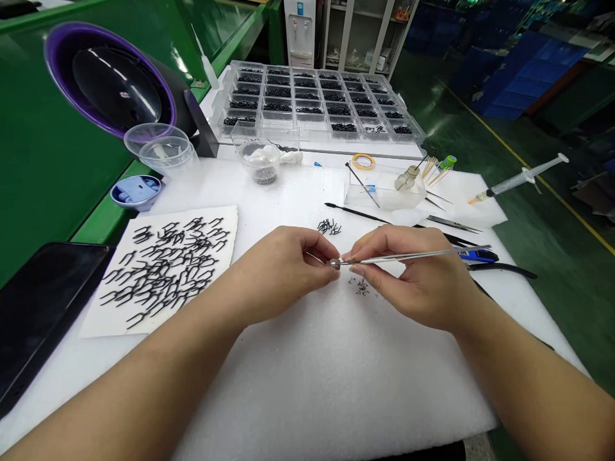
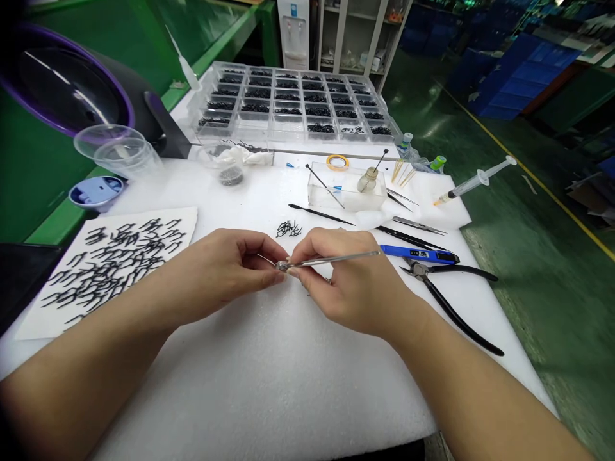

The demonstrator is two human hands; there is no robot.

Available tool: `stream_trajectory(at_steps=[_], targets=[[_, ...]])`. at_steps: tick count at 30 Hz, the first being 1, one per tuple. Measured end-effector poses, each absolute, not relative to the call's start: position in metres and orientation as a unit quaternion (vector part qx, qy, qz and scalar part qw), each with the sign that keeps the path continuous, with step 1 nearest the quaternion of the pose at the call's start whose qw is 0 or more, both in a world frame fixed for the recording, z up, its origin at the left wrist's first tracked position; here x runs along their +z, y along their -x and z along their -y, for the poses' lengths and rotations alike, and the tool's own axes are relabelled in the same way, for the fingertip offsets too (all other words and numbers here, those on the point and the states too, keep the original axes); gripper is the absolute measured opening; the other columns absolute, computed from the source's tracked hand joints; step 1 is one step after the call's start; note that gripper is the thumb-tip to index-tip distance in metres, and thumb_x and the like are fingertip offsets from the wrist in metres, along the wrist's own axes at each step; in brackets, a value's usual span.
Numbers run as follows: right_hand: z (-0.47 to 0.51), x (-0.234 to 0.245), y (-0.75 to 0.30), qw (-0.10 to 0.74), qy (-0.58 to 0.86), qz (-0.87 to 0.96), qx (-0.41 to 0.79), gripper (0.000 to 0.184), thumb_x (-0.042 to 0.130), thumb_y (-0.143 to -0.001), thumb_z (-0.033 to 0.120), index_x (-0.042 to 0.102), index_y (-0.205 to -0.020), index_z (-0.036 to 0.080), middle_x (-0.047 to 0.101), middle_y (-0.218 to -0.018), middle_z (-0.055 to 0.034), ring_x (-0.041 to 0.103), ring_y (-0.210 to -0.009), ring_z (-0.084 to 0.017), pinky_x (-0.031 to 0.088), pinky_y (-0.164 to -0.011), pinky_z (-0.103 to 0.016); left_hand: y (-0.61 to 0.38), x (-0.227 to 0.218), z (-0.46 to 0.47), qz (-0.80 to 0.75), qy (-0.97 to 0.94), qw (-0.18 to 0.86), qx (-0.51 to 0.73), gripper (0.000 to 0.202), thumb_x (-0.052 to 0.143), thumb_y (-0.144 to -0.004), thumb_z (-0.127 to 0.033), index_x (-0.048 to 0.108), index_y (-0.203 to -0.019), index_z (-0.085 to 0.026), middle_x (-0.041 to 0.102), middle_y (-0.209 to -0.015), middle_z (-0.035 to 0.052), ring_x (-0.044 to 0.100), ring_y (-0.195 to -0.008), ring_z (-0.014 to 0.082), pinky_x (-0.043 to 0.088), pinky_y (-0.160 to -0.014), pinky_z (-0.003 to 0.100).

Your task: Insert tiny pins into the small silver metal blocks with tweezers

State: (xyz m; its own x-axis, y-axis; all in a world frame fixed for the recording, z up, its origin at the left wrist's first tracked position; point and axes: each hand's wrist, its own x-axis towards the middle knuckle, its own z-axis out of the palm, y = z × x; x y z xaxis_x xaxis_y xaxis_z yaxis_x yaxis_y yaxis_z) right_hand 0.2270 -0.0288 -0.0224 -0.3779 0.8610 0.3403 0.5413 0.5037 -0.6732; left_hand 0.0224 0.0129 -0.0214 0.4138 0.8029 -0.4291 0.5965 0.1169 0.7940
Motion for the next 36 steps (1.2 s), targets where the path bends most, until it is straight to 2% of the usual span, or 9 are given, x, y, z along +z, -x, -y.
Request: stream_trajectory(at_steps=[7,14,18,23,26,29,32,36], targets=[[0.033,-0.023,-0.226,0.316,0.400,0.849,0.137,0.008,0.064,-0.087,0.008,0.064,-0.089,0.016,0.076,-0.093,-0.0059,0.071,-0.085,-0.017,0.056,-0.076,-0.029,-0.023,-0.020,-0.013,-0.528,-0.661,0.523,0.107,0.017,0.070,-0.075,-0.036,0.075,-0.089,-0.027,0.075,-0.072,-0.0053,0.064,-0.066,0.0148,0.043,-0.054,0.024],[0.034,-0.024,-0.229,0.289,0.365,0.875,0.128,0.009,0.059,-0.091,0.009,0.063,-0.092,0.017,0.074,-0.101,-0.0072,0.070,-0.095,-0.018,0.056,-0.083,-0.030,-0.021,-0.024,-0.015,-0.518,-0.659,0.533,0.112,0.016,0.070,-0.075,-0.032,0.076,-0.089,-0.030,0.077,-0.078,-0.0062,0.069,-0.075,0.0176,0.047,-0.061,0.027],[0.035,-0.024,-0.230,0.301,0.366,0.872,0.124,0.011,0.059,-0.091,0.009,0.061,-0.092,0.020,0.074,-0.101,-0.0063,0.071,-0.094,-0.019,0.057,-0.081,-0.033,-0.017,-0.025,-0.017,-0.513,-0.662,0.533,0.115,0.016,0.070,-0.078,-0.036,0.077,-0.090,-0.030,0.078,-0.083,-0.0047,0.072,-0.081,0.0212,0.051,-0.068,0.030],[0.038,-0.019,-0.227,0.296,0.390,0.856,0.164,0.016,0.058,-0.090,0.010,0.060,-0.094,0.025,0.074,-0.100,-0.0034,0.071,-0.092,-0.019,0.058,-0.081,-0.035,-0.015,-0.026,-0.017,-0.495,-0.641,0.575,0.115,0.020,0.069,-0.080,-0.039,0.077,-0.095,-0.029,0.078,-0.090,-0.0013,0.072,-0.090,0.0243,0.054,-0.079,0.035],[0.036,-0.016,-0.229,0.308,0.408,0.842,0.175,0.014,0.062,-0.087,0.012,0.061,-0.090,0.025,0.075,-0.095,-0.0025,0.071,-0.086,-0.020,0.058,-0.077,-0.036,-0.016,-0.025,-0.018,-0.495,-0.644,0.573,0.107,0.019,0.071,-0.079,-0.038,0.077,-0.095,-0.029,0.078,-0.090,-0.0013,0.072,-0.089,0.0238,0.054,-0.080,0.035],[0.028,-0.016,-0.237,0.319,0.459,0.793,0.243,0.011,0.067,-0.083,0.014,0.063,-0.085,0.024,0.074,-0.087,-0.0013,0.070,-0.079,-0.019,0.058,-0.070,-0.033,-0.014,-0.022,-0.021,-0.514,-0.646,0.556,0.097,0.020,0.074,-0.077,-0.041,0.078,-0.093,-0.029,0.078,-0.089,-0.0004,0.072,-0.088,0.0241,0.055,-0.079,0.035],[0.018,-0.018,-0.244,0.276,0.481,0.769,0.317,0.012,0.069,-0.078,0.010,0.065,-0.081,0.022,0.073,-0.080,-0.0001,0.070,-0.076,-0.017,0.058,-0.068,-0.029,-0.010,-0.020,-0.023,-0.530,-0.629,0.555,0.122,0.021,0.076,-0.076,-0.040,0.078,-0.093,-0.028,0.078,-0.090,0.0010,0.073,-0.093,0.0247,0.054,-0.088,0.038],[0.014,-0.020,-0.247,0.242,0.473,0.775,0.343,0.013,0.067,-0.076,0.007,0.067,-0.079,0.019,0.074,-0.079,-0.0003,0.070,-0.076,-0.016,0.058,-0.069,-0.028,-0.008,-0.017,-0.023,-0.526,-0.617,0.569,0.133,0.018,0.076,-0.076,-0.036,0.077,-0.093,-0.028,0.078,-0.090,0.0006,0.073,-0.095,0.0244,0.054,-0.093,0.041]])
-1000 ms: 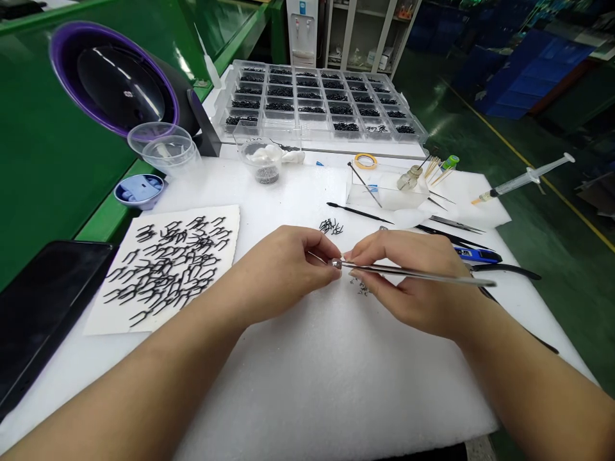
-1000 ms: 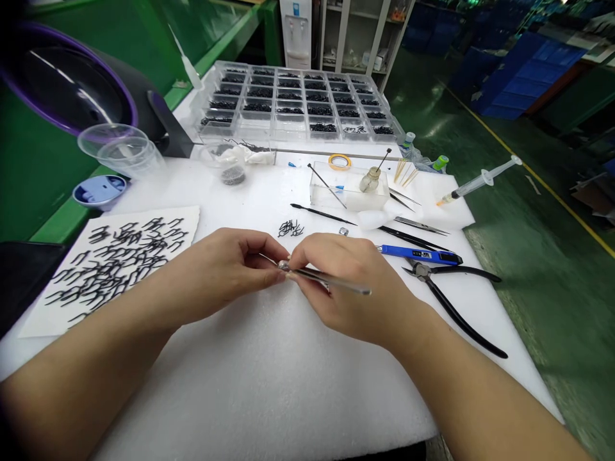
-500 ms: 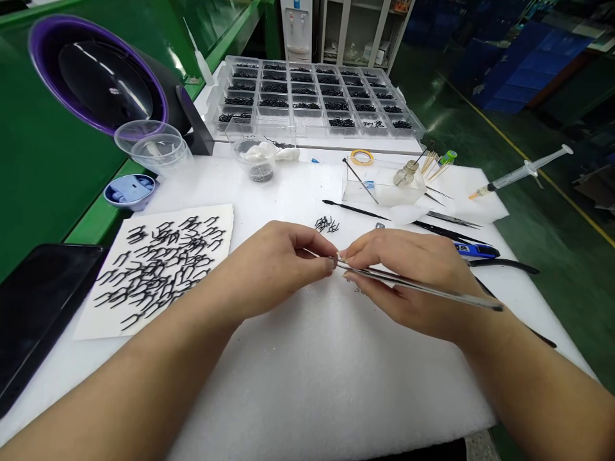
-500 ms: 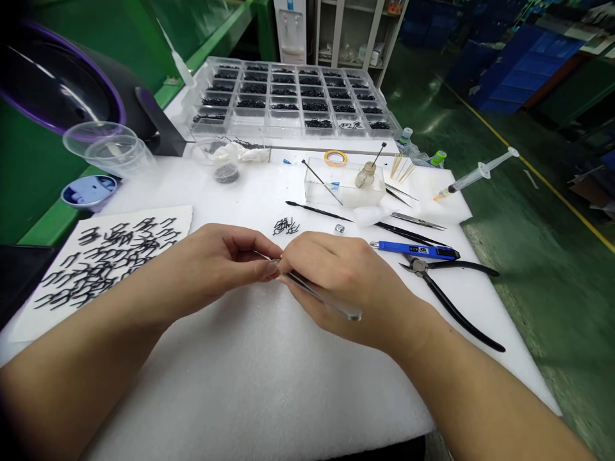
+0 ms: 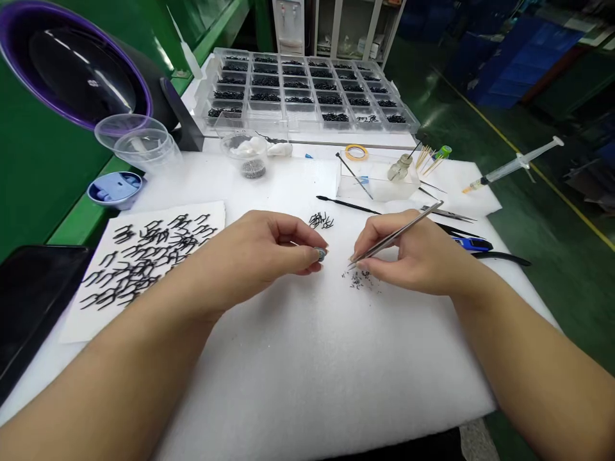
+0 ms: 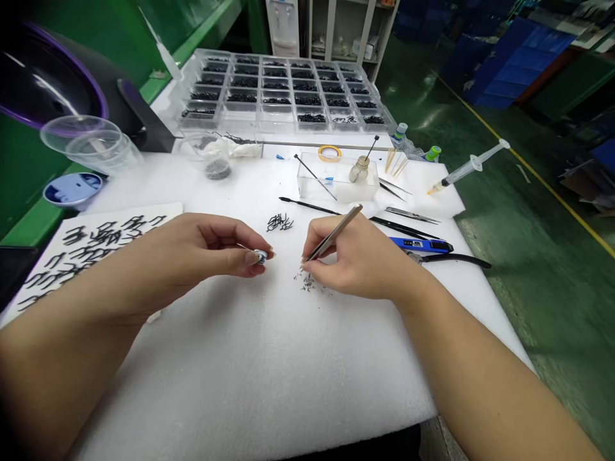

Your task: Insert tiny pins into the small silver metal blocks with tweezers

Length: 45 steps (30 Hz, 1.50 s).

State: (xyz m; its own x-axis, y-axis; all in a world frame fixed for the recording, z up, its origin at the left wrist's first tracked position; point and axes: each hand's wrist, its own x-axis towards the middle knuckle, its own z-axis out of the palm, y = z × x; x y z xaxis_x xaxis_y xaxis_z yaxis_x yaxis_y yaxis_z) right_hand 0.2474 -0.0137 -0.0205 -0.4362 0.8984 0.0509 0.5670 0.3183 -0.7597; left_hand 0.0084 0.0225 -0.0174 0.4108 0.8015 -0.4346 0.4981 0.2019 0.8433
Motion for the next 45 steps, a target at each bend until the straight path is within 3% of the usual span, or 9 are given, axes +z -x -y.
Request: stream_trajectory(at_steps=[25,33,36,38,42,45], targets=[[0.015,-0.018,-0.245,0.225,0.479,0.782,0.329,0.012,0.069,-0.074,0.008,0.067,-0.077,0.020,0.075,-0.077,0.0005,0.070,-0.073,-0.016,0.056,-0.065,-0.027,-0.010,-0.021,-0.020,-0.507,-0.638,0.568,0.117,0.019,0.076,-0.078,-0.041,0.076,-0.094,-0.030,0.077,-0.088,-0.0008,0.072,-0.089,0.0226,0.054,-0.080,0.034],[0.015,-0.020,-0.245,0.231,0.463,0.792,0.323,0.014,0.068,-0.074,0.006,0.068,-0.077,0.020,0.075,-0.077,0.0005,0.071,-0.074,-0.016,0.056,-0.066,-0.027,-0.011,-0.022,-0.020,-0.528,-0.651,0.536,0.100,0.025,0.078,-0.074,-0.045,0.075,-0.094,-0.030,0.073,-0.072,-0.0026,0.068,-0.071,0.0185,0.046,-0.059,0.027],[0.014,-0.020,-0.246,0.233,0.466,0.790,0.322,0.014,0.069,-0.075,0.006,0.069,-0.077,0.020,0.075,-0.077,0.0008,0.071,-0.073,-0.016,0.057,-0.066,-0.028,-0.014,-0.022,-0.020,-0.530,-0.646,0.539,0.107,0.024,0.078,-0.074,-0.042,0.074,-0.095,-0.031,0.075,-0.078,-0.0034,0.069,-0.076,0.0180,0.048,-0.065,0.028],[0.015,-0.020,-0.247,0.245,0.476,0.779,0.328,0.014,0.070,-0.076,0.008,0.069,-0.078,0.021,0.075,-0.078,0.0010,0.072,-0.074,-0.017,0.059,-0.067,-0.028,-0.015,-0.022,-0.020,-0.537,-0.652,0.524,0.111,0.027,0.078,-0.074,-0.045,0.075,-0.099,-0.033,0.076,-0.082,-0.0040,0.069,-0.078,0.0177,0.049,-0.068,0.028],[0.023,-0.019,-0.243,0.321,0.499,0.736,0.327,0.011,0.073,-0.079,0.014,0.069,-0.081,0.024,0.076,-0.084,0.0000,0.073,-0.081,-0.020,0.062,-0.072,-0.034,-0.018,-0.021,-0.017,-0.563,-0.660,0.486,0.100,0.031,0.075,-0.075,-0.053,0.076,-0.101,-0.036,0.075,-0.076,-0.0057,0.064,-0.068,0.0156,0.043,-0.057,0.027],[0.031,-0.019,-0.233,0.382,0.507,0.707,0.311,0.012,0.073,-0.081,0.016,0.067,-0.081,0.026,0.075,-0.085,-0.0011,0.073,-0.081,-0.022,0.063,-0.073,-0.037,-0.021,-0.019,-0.013,-0.556,-0.656,0.499,0.110,0.027,0.074,-0.076,-0.051,0.074,-0.099,-0.036,0.075,-0.074,-0.0073,0.063,-0.065,0.0145,0.042,-0.055,0.026]])
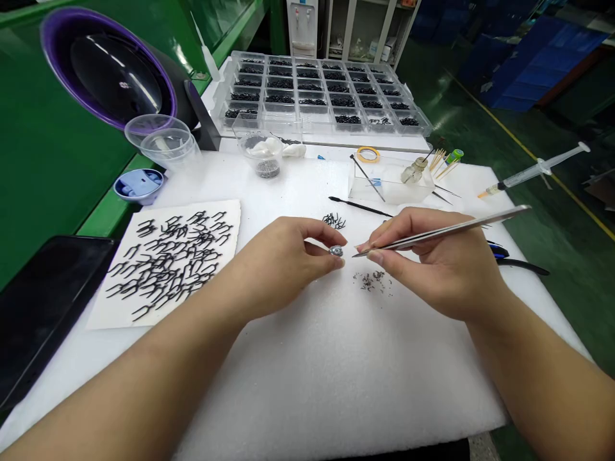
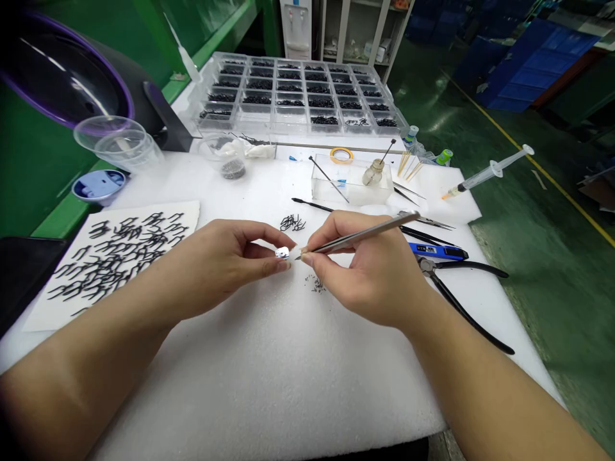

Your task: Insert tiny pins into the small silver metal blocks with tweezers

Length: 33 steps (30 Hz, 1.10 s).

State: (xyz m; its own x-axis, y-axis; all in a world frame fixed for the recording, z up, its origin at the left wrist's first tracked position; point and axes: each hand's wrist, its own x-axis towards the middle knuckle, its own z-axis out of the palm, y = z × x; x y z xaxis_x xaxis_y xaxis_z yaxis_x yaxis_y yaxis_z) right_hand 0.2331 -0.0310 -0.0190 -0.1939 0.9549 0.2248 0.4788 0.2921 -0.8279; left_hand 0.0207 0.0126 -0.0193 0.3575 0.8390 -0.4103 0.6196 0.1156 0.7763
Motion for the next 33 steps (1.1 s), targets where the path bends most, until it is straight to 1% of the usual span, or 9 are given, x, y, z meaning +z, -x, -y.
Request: stream_trajectory(at_steps=[4,7,10,15,23,30,33], targets=[[0.037,-0.021,-0.222,0.417,0.508,0.689,0.305,0.012,0.071,-0.084,0.015,0.064,-0.081,0.025,0.074,-0.084,-0.0022,0.072,-0.080,-0.021,0.061,-0.069,-0.035,-0.025,-0.019,-0.009,-0.539,-0.651,0.522,0.117,0.020,0.074,-0.077,-0.045,0.073,-0.092,-0.032,0.075,-0.072,-0.0078,0.063,-0.062,0.0137,0.043,-0.054,0.025],[0.038,-0.024,-0.219,0.415,0.509,0.684,0.317,0.011,0.069,-0.085,0.016,0.063,-0.081,0.025,0.073,-0.085,-0.0030,0.071,-0.079,-0.021,0.060,-0.068,-0.035,-0.026,-0.019,-0.008,-0.532,-0.654,0.523,0.124,0.018,0.074,-0.076,-0.043,0.072,-0.088,-0.030,0.074,-0.068,-0.0077,0.063,-0.061,0.0135,0.042,-0.054,0.025],[0.038,-0.024,-0.219,0.405,0.510,0.687,0.321,0.011,0.068,-0.085,0.017,0.062,-0.081,0.024,0.073,-0.086,-0.0032,0.070,-0.079,-0.021,0.060,-0.068,-0.036,-0.026,-0.019,-0.008,-0.527,-0.656,0.526,0.127,0.019,0.074,-0.076,-0.043,0.072,-0.089,-0.029,0.075,-0.069,-0.0069,0.064,-0.061,0.0139,0.042,-0.053,0.025],[0.038,-0.023,-0.217,0.411,0.508,0.688,0.316,0.010,0.068,-0.085,0.018,0.062,-0.080,0.023,0.072,-0.085,-0.0033,0.070,-0.078,-0.021,0.059,-0.065,-0.035,-0.025,-0.018,-0.006,-0.526,-0.652,0.532,0.125,0.019,0.074,-0.076,-0.043,0.072,-0.089,-0.029,0.075,-0.069,-0.0072,0.062,-0.060,0.0132,0.041,-0.051,0.024],[0.038,-0.025,-0.216,0.408,0.509,0.687,0.321,0.008,0.069,-0.085,0.019,0.064,-0.082,0.023,0.072,-0.085,-0.0031,0.070,-0.077,-0.019,0.058,-0.064,-0.032,-0.027,-0.020,-0.008,-0.532,-0.652,0.526,0.124,0.017,0.074,-0.076,-0.042,0.071,-0.087,-0.029,0.074,-0.067,-0.0083,0.060,-0.058,0.0128,0.040,-0.049,0.025],[0.037,-0.025,-0.217,0.404,0.503,0.694,0.319,0.007,0.068,-0.086,0.020,0.062,-0.082,0.023,0.072,-0.085,-0.0030,0.069,-0.078,-0.019,0.058,-0.065,-0.034,-0.026,-0.020,-0.008,-0.529,-0.654,0.526,0.124,0.018,0.074,-0.075,-0.042,0.071,-0.087,-0.029,0.075,-0.067,-0.0077,0.058,-0.056,0.0129,0.039,-0.048,0.025],[0.036,-0.025,-0.218,0.400,0.492,0.711,0.303,0.009,0.067,-0.086,0.017,0.061,-0.083,0.022,0.071,-0.085,-0.0026,0.068,-0.079,-0.018,0.057,-0.067,-0.034,-0.027,-0.020,-0.008,-0.529,-0.654,0.526,0.127,0.018,0.074,-0.075,-0.042,0.071,-0.087,-0.028,0.075,-0.067,-0.0069,0.059,-0.057,0.0135,0.039,-0.048,0.025]])
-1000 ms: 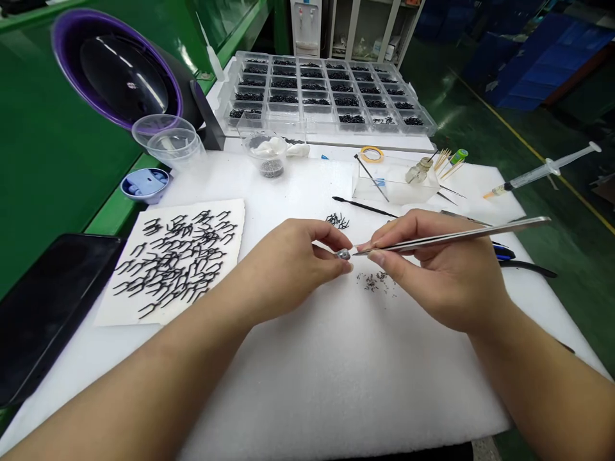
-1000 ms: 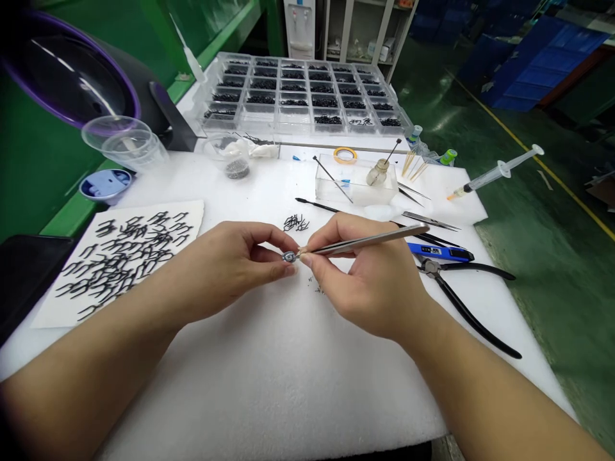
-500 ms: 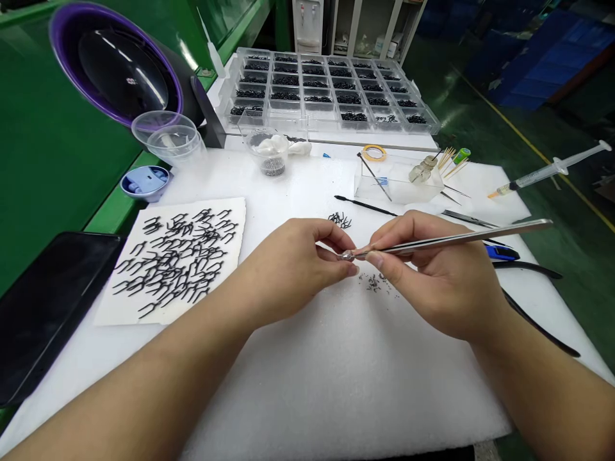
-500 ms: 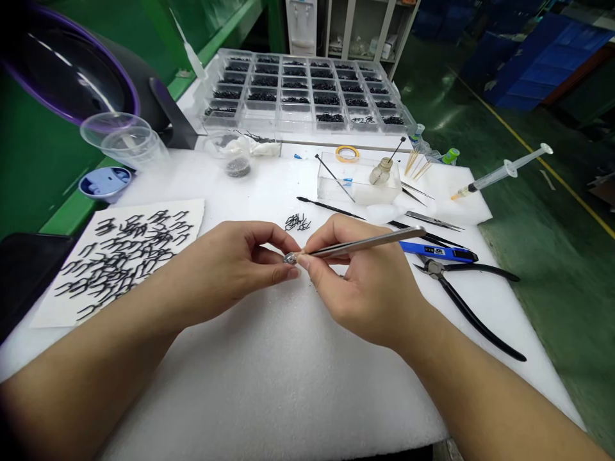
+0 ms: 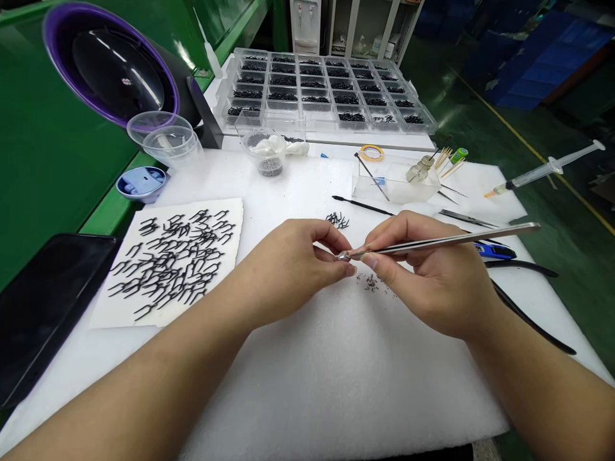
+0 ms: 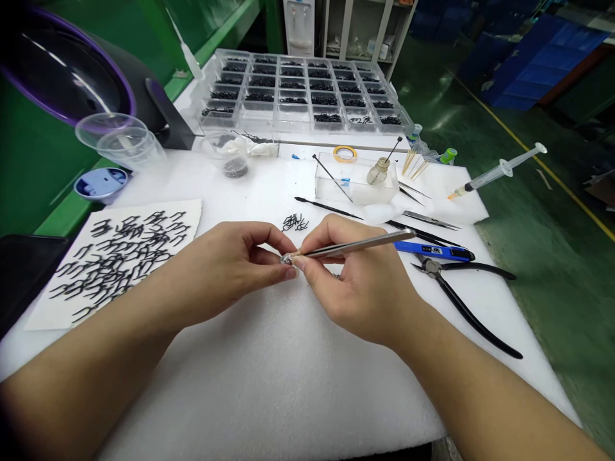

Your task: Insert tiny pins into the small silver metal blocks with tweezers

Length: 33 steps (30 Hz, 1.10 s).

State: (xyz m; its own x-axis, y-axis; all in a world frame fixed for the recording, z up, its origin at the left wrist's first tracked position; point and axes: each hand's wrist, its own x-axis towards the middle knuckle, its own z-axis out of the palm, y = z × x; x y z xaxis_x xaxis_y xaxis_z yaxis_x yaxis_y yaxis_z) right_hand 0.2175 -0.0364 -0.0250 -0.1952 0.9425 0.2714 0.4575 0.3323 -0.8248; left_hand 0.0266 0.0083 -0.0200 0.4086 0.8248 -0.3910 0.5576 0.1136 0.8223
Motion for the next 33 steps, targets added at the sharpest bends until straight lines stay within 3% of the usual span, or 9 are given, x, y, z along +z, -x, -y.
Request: stream_trajectory(at_steps=[7,33], targets=[[0.0377,-0.0257,-0.2165,0.380,0.479,0.756,0.233,0.013,0.067,-0.084,0.013,0.057,-0.086,0.022,0.069,-0.085,-0.0010,0.065,-0.076,-0.018,0.051,-0.066,-0.035,-0.0268,-0.0225,-0.0078,-0.536,-0.644,0.530,0.133,0.018,0.073,-0.074,-0.041,0.071,-0.087,-0.029,0.076,-0.071,-0.0059,0.062,-0.061,0.0163,0.041,-0.051,0.027],[0.0368,-0.0247,-0.2167,0.385,0.494,0.729,0.278,0.011,0.067,-0.086,0.015,0.058,-0.085,0.021,0.068,-0.085,-0.0022,0.065,-0.077,-0.018,0.052,-0.066,-0.034,-0.0259,-0.0211,-0.0048,-0.533,-0.649,0.525,0.137,0.018,0.071,-0.076,-0.041,0.072,-0.088,-0.027,0.075,-0.072,-0.0032,0.061,-0.060,0.0160,0.037,-0.049,0.026]])
